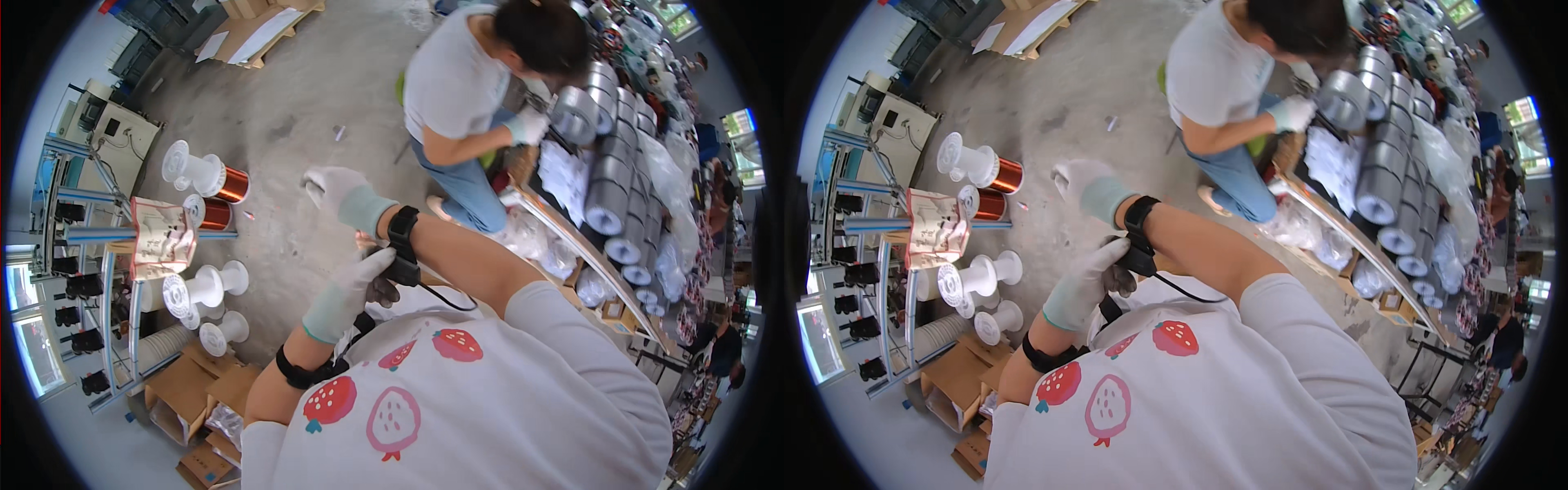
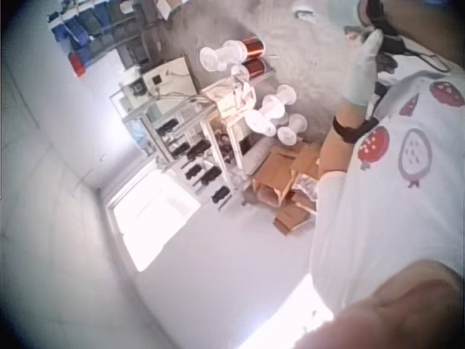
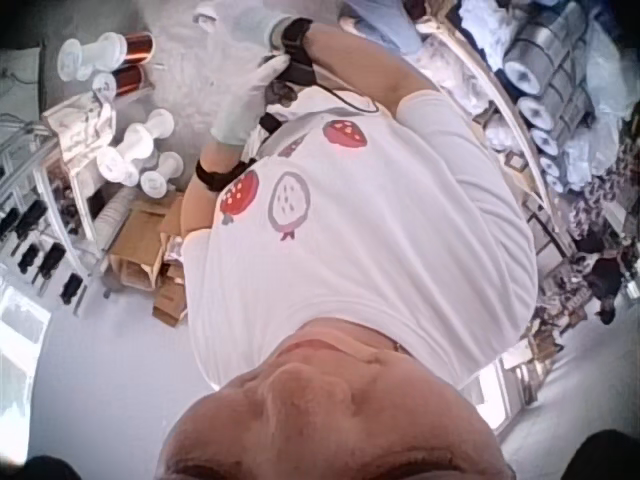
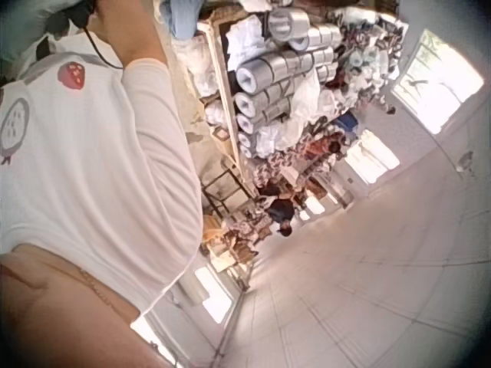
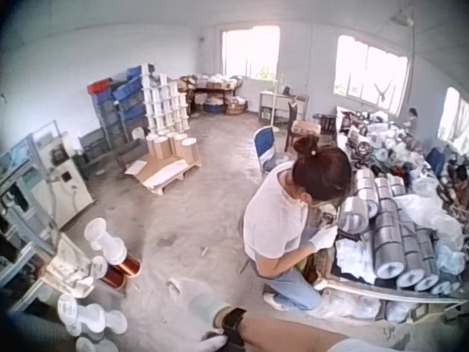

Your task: Assembling and wiring electrical motor stators on a fabrication floor.

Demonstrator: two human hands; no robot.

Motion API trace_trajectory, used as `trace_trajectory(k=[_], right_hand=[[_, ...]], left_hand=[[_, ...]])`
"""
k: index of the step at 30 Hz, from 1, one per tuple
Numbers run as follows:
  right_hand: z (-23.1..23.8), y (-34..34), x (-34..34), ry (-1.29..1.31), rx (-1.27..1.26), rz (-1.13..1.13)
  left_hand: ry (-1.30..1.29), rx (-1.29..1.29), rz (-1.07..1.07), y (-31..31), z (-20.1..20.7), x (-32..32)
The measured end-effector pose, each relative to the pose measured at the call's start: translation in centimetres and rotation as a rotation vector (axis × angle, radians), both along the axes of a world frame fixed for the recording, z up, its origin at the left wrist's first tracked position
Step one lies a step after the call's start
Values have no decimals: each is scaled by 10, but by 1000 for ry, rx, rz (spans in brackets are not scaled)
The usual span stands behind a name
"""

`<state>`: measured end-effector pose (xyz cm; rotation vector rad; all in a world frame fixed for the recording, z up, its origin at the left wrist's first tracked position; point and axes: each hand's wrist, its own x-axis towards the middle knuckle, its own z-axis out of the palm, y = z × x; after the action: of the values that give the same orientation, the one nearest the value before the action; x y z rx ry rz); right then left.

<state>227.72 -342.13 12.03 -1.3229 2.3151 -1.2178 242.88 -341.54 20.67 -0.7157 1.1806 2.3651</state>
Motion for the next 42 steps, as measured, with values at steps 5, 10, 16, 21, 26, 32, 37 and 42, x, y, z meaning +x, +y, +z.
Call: trace_trajectory(k=[5,10,16,21,26,32,37,42], right_hand=[[3,-130,-80,-281,32,138],[23,-207,-185,-1154,-128,-63],[47,-294,-264,-1212,-160,146],[85,-310,-371,-1322,-221,112],[73,-327,-475,-1210,-189,-181],[71,-292,-629,-1126,-154,-105],[72,-196,-748,-964,-351,-388],[24,-64,-801,-1073,-739,-915]], left_hand=[[-93,-503,-67,-124,8,-95],[7,-537,156,-302,-7,-209],[404,174,650,-507,-11,-441],[219,97,580,-489,-20,-611],[611,-740,244,-454,-24,-747],[1048,-1253,-220,-409,-6,-891],[772,-997,-339,-395,-9,-978],[642,-1076,-823,-369,-47,-1076]])
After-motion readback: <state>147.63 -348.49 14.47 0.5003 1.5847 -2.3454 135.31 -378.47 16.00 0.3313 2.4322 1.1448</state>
